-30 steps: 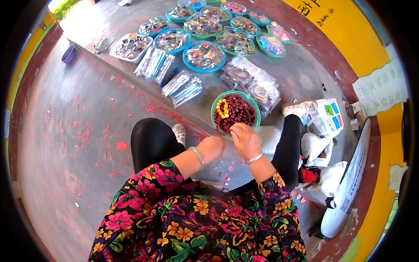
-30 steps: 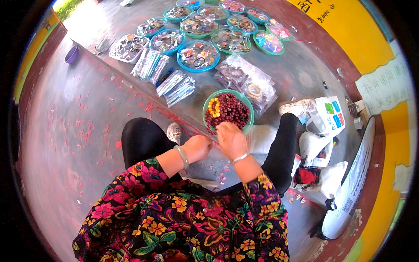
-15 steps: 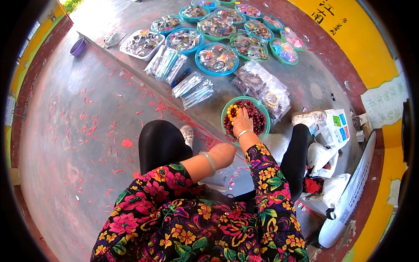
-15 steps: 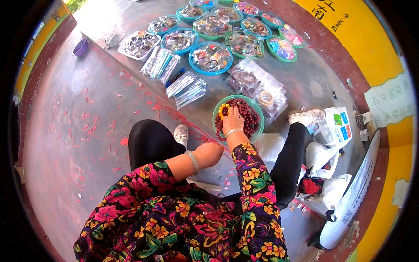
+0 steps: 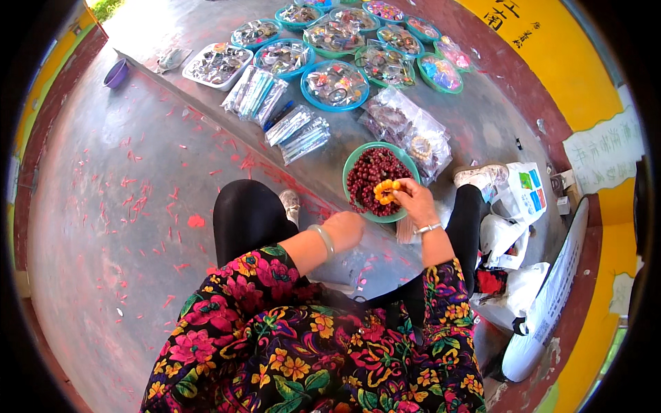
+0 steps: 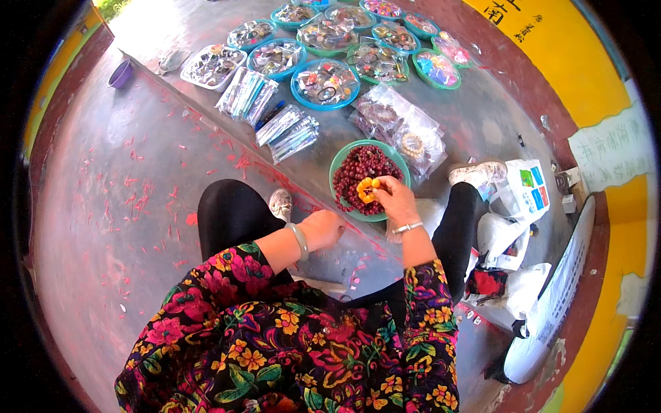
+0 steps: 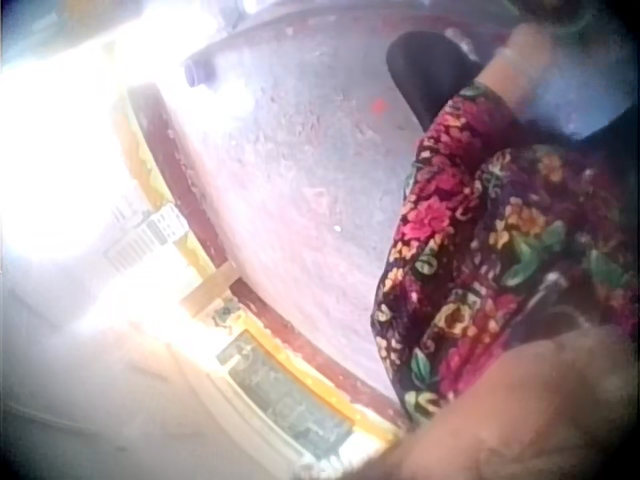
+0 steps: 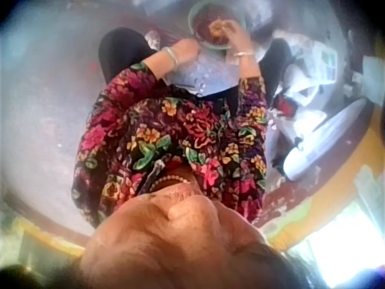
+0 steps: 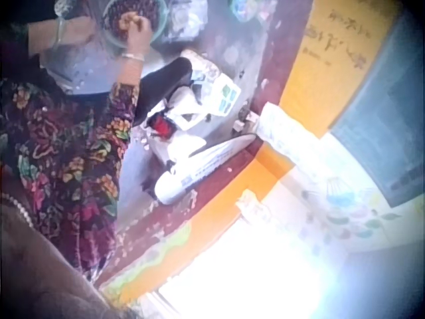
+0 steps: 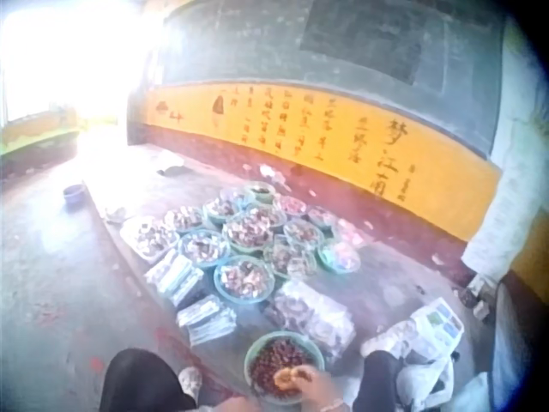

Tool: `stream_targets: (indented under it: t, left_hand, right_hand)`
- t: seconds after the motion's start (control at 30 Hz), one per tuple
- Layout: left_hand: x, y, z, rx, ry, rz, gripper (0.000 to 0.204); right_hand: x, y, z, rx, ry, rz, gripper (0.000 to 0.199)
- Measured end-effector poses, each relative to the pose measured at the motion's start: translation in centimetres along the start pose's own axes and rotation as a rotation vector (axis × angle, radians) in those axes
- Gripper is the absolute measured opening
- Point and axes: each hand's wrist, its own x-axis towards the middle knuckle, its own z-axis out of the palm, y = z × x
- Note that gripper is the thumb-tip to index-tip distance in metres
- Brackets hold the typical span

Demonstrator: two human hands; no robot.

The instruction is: The person sits on the floor and repeatedly picks up beaded bracelets from a green bowl, places them into small clear plastic bags, and sets the filled bags aside. The workspace includes multiple pre-packaged items and a digital scale.

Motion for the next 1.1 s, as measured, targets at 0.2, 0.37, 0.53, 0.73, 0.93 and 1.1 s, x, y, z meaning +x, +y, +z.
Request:
stream_targets:
  t: [0.2,0.37,0.53,0.73,0.93,1.1]
  left_hand:
    - [0.2,0.5,-0.7,0.023,-0.017,0.044,0.024]
    - [0.4,1.0,-0.3,-0.006,-0.003,-0.017,0.023]
    - [0.5,1.4,-0.5,-0.009,0.004,-0.039,0.022]
    - [0.2,1.4,-1.1,-0.067,0.075,0.026,0.023]
    - [-0.1,2.0,-1.5,-0.088,0.047,0.074,0.022]
    - [-0.4,2.1,-1.6,-0.085,0.049,0.087,0.022]
  right_hand:
    - [-6.9,-2.9,-2.5,0.022,-0.006,-0.067,0.021]
    - [-9.6,-3.3,-1.5,0.165,-0.051,-0.056,0.022]
    - [-10.3,-2.4,0.1,0.158,-0.127,-0.016,0.023]
    - [-10.4,-2.2,0.5,-0.027,-0.123,-0.075,0.023]
    - [-10.2,-2.3,1.1,-0.538,-0.118,-0.284,0.022]
    - [-9.8,-2.0,2.7,-0.794,0.008,-0.519,0.014]
